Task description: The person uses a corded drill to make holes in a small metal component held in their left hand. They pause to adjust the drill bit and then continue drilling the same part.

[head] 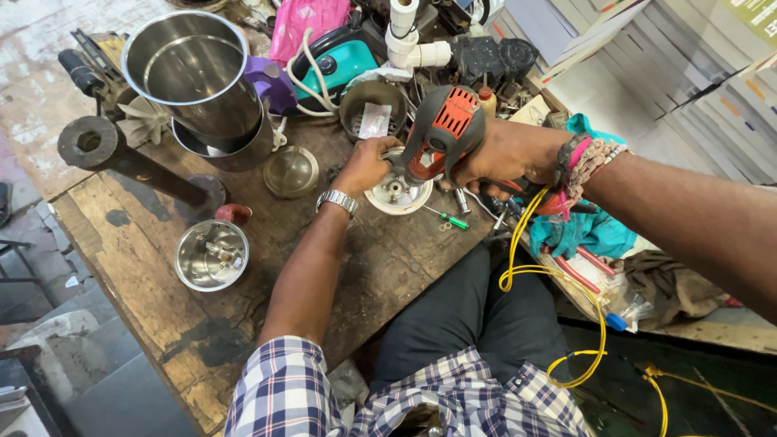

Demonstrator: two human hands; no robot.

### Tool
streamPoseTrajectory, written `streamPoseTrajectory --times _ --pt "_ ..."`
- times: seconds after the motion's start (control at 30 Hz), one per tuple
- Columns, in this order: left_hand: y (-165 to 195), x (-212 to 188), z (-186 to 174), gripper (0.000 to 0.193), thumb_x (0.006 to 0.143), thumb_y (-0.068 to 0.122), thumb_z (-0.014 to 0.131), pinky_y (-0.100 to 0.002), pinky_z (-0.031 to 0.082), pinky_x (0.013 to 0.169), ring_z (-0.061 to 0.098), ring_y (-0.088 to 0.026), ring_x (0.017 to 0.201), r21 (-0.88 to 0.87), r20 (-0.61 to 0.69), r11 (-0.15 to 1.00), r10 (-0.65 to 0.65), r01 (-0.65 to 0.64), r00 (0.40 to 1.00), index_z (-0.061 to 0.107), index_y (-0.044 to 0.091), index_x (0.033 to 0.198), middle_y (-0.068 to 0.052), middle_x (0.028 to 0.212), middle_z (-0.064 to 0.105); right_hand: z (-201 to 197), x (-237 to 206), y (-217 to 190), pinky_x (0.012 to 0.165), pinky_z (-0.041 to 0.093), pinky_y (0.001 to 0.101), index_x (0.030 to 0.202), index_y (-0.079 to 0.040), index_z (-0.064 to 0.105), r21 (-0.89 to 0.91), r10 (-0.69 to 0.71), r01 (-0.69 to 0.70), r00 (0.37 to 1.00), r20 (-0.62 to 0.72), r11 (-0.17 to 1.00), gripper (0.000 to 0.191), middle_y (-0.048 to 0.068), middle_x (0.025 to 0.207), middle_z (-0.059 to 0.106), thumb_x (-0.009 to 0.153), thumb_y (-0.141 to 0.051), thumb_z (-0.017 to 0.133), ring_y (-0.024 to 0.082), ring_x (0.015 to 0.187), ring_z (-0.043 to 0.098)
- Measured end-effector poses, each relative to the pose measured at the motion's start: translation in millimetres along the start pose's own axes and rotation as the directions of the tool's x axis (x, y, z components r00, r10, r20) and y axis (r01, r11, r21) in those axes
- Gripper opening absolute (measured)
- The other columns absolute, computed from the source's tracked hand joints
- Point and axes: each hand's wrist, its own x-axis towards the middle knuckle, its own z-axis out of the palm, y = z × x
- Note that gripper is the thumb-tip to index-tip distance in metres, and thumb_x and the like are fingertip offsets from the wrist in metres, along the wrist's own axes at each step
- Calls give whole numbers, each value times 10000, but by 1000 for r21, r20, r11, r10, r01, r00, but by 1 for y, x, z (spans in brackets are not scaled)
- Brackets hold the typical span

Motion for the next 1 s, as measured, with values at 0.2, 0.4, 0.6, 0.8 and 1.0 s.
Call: streamPoseTrajectory --times 0.2,0.4,0.6,0.8,1.0 --pt "-1 -3 0 472 717 -59 571 -351 539 876 754 -285 986 46 -14 999 24 -23 1000 717 19 1159 -218 1032 758 5 -5 -6 392 431 313 972 -48 715 12 28 -28 1000 1 1000 221 47 689 638 788 -160 764 157 469 548" --pt "-2 -1 2 483 715 -56 554 -361 533 922 740 -305 1057 39 -26 998 51 -50 998 704 6 1170 -227 1086 749 4 -4 -4 400 435 306 963 -25 741 34 4 -3 1000 -25 999 217 52 701 647 783 -140 785 137 492 549" --pt "-2 0 4 497 708 -56 555 -358 531 935 738 -306 1068 57 -11 998 33 -33 999 708 13 1176 -222 1100 751 1 -2 0 410 439 312 955 -37 737 22 -15 15 1000 -6 1000 196 42 711 642 783 -127 762 131 517 550" --pt "1 -1 6 511 708 -58 548 -346 534 911 748 -284 1039 33 -19 999 19 -19 1000 703 18 1189 -216 1093 755 2 -4 4 430 460 289 950 -26 752 79 -8 7 1000 12 997 172 54 716 690 807 -121 758 130 529 577" --pt "1 -2 5 463 728 -51 566 -344 541 905 757 -276 1027 17 -21 998 54 -53 998 713 8 1163 -219 1063 756 1 -2 5 427 467 280 1006 -76 763 81 40 -43 998 41 996 212 41 757 737 807 -105 697 124 499 578"
